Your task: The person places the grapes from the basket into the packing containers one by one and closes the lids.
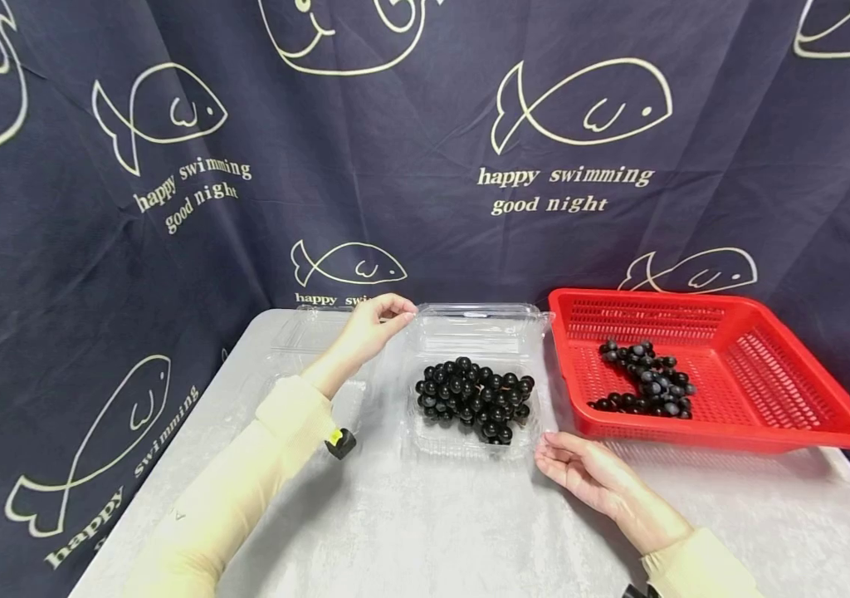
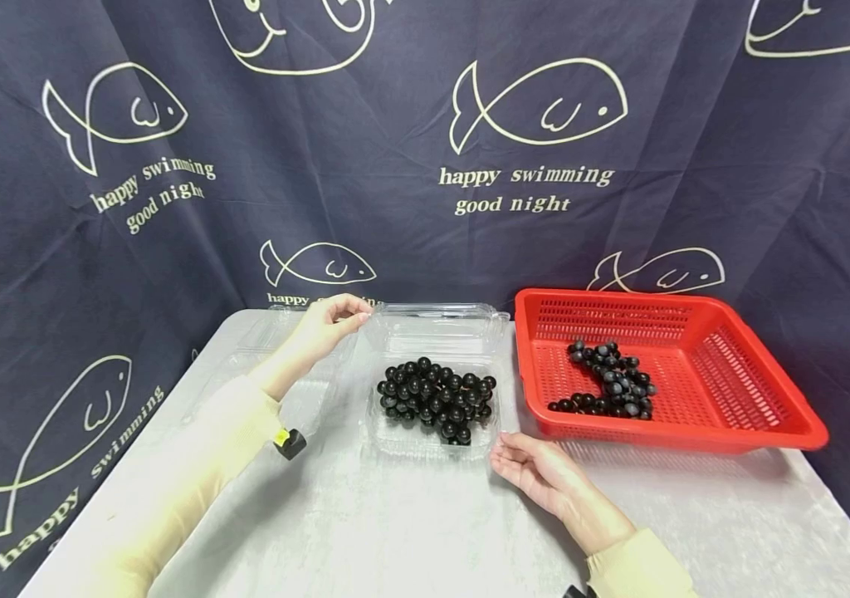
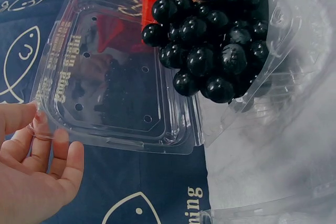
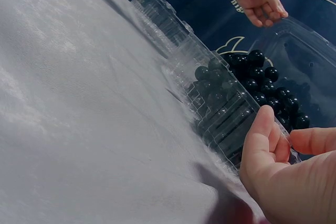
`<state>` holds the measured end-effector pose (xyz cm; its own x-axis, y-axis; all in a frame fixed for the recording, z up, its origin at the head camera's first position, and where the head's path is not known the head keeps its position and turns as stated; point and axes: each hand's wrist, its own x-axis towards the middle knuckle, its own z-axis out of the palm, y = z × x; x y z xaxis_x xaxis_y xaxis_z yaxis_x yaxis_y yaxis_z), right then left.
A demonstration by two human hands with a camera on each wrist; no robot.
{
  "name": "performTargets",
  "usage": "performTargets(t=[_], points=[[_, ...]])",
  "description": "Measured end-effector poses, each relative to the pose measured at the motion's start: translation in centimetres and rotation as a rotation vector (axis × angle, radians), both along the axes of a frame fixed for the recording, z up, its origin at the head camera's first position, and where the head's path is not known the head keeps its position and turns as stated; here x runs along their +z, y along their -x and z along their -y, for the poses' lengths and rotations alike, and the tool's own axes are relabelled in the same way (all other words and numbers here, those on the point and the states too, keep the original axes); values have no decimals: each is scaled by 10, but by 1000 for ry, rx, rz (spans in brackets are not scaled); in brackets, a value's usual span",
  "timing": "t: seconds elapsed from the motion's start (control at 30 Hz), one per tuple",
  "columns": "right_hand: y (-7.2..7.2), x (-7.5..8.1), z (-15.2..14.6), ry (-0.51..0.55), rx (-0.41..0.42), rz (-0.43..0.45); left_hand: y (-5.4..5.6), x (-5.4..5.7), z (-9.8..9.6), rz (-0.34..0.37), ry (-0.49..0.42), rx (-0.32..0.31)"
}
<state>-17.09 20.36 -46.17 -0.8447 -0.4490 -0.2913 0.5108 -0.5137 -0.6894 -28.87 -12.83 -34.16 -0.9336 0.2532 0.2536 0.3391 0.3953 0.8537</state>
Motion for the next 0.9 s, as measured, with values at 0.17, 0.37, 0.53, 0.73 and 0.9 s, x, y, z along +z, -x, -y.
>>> performTargets(t=[0.17, 0.37, 0.53, 0.73, 0.9], points=[[0, 0, 0, 15, 9, -14, -6, -2, 0, -57, 13, -13], [0, 0, -1, 38, 10, 6, -14, -9, 0, -78, 14, -37], [0, -2, -1, 82, 36, -9, -21, -15, 1, -119, 11, -61], [0, -3, 0, 103, 63, -51, -32, -16, 1, -135, 33, -62], [-1, -3, -1, 111, 69, -58, -34, -25, 3, -159, 58, -61]])
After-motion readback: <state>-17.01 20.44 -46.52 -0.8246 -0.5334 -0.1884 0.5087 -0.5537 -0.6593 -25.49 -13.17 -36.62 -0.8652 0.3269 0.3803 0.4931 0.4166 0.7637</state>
